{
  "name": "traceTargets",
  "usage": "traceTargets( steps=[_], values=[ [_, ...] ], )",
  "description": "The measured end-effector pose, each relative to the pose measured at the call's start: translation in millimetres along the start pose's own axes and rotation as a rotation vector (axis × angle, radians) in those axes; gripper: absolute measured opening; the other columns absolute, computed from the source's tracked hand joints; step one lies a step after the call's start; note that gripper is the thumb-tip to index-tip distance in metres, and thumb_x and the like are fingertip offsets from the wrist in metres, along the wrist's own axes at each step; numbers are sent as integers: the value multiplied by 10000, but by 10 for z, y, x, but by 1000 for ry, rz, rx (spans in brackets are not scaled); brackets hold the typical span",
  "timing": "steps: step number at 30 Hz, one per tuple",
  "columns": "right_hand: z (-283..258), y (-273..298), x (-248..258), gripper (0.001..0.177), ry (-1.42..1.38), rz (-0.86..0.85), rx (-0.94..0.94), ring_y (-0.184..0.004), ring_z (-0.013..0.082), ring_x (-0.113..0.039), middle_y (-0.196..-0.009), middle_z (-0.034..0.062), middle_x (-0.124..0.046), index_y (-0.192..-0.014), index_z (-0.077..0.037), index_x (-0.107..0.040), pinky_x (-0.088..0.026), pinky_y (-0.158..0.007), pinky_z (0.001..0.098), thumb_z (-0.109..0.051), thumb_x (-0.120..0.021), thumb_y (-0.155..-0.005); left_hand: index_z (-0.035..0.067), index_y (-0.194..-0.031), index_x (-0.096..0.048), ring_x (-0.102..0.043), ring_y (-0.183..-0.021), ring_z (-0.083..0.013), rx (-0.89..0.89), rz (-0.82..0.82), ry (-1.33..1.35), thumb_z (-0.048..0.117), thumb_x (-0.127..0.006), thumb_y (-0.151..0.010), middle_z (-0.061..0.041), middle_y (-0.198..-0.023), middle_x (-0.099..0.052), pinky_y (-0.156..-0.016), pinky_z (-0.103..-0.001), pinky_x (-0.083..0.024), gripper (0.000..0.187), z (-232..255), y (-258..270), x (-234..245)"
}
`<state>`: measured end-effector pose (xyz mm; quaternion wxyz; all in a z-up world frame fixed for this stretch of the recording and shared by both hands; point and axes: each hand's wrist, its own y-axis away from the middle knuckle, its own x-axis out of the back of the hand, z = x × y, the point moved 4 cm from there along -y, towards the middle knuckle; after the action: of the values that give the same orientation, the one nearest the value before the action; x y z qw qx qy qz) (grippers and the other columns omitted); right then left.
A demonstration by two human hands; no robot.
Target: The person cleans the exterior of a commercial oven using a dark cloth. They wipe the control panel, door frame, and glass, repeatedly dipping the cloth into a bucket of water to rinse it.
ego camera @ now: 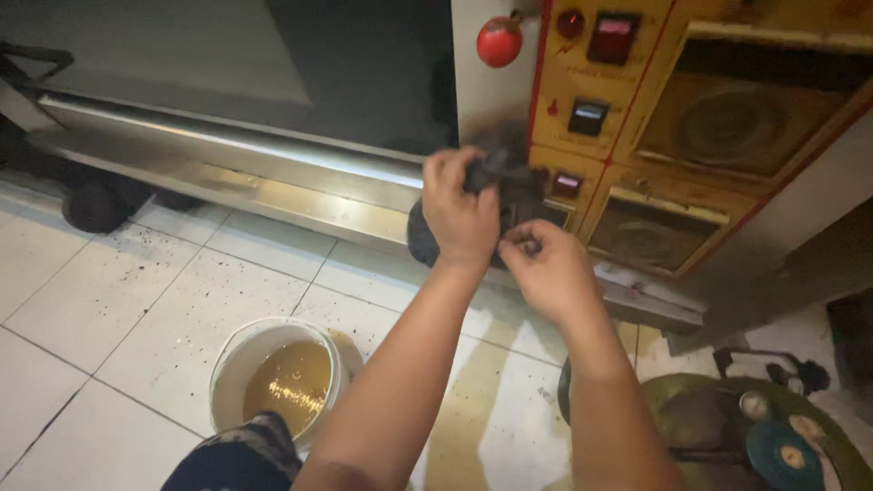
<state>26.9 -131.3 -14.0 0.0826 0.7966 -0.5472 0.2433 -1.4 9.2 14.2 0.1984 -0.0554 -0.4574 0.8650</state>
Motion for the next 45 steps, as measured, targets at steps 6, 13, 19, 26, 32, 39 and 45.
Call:
traceTargets(
  steps=[6,13,19,26,32,39,45],
  values=[
    [-309,47,204,208,-138,-80,49,-713,132,-656,-810,40,-747,-995,-45,-749,-536,-648,299,-213,-751,-872,112,-1198,-643,-643,-1093,-318,-145,150,139,44,-667,-799,-125,-1136,-619,-983,-377,-541,406,236,-821,-142],
    [-388,55,87,206,-344,45,22,-733,91,-653,-861,28,-738,-1029,-32,-723,-526,-623,269,-177,-752,-885,139,-1071,-651,-650,-1069,-334,-118,44,33,73,-726,-719,-98,-1069,-622,-955,-408,-538,367,214,-579,43],
    [-244,99,-17,159,-183,79,148,-752,101,-647,-848,43,-737,-1006,-21,-739,-526,-670,272,-145,-739,-908,128,-1050,-632,-639,-1034,-329,-64,133,87,140,-775,-710,-91,-1076,-614,-908,-424,-534,369,367,-858,-113],
    [-447,284,247,211,-55,229,-3,-741,110,-663,-858,32,-754,-1015,-53,-755,-538,-664,278,-202,-774,-868,148,-1114,-638,-650,-1075,-318,-45,156,95,87,-718,-744,-78,-1109,-626,-951,-416,-534,383,125,-778,57],
    [-878,421,324,199,-71,296,103,-788,91,-639,-891,33,-730,-1032,-31,-738,-515,-696,257,-198,-757,-926,172,-1069,-647,-628,-1061,-330,-117,26,145,96,-792,-668,-86,-1071,-614,-906,-429,-521,433,146,-1100,114],
    [-891,343,-63,281,22,405,64,-802,108,-700,-940,79,-735,-1142,-2,-684,-551,-712,274,-136,-767,-910,160,-1135,-636,-606,-1082,-354,-160,-33,164,119,-823,-655,-95,-1121,-597,-917,-456,-519,517,234,-1232,110],
    [-883,261,-560,858,233,645,252,-1008,313,-668,-1238,264,-607,-1493,5,-412,-579,-822,388,-89,-843,-756,142,-1125,-720,-711,-1039,-346,122,-611,159,216,-792,-758,-132,-1085,-716,-871,-440,-567,381,-144,-628,214]
  ],
)
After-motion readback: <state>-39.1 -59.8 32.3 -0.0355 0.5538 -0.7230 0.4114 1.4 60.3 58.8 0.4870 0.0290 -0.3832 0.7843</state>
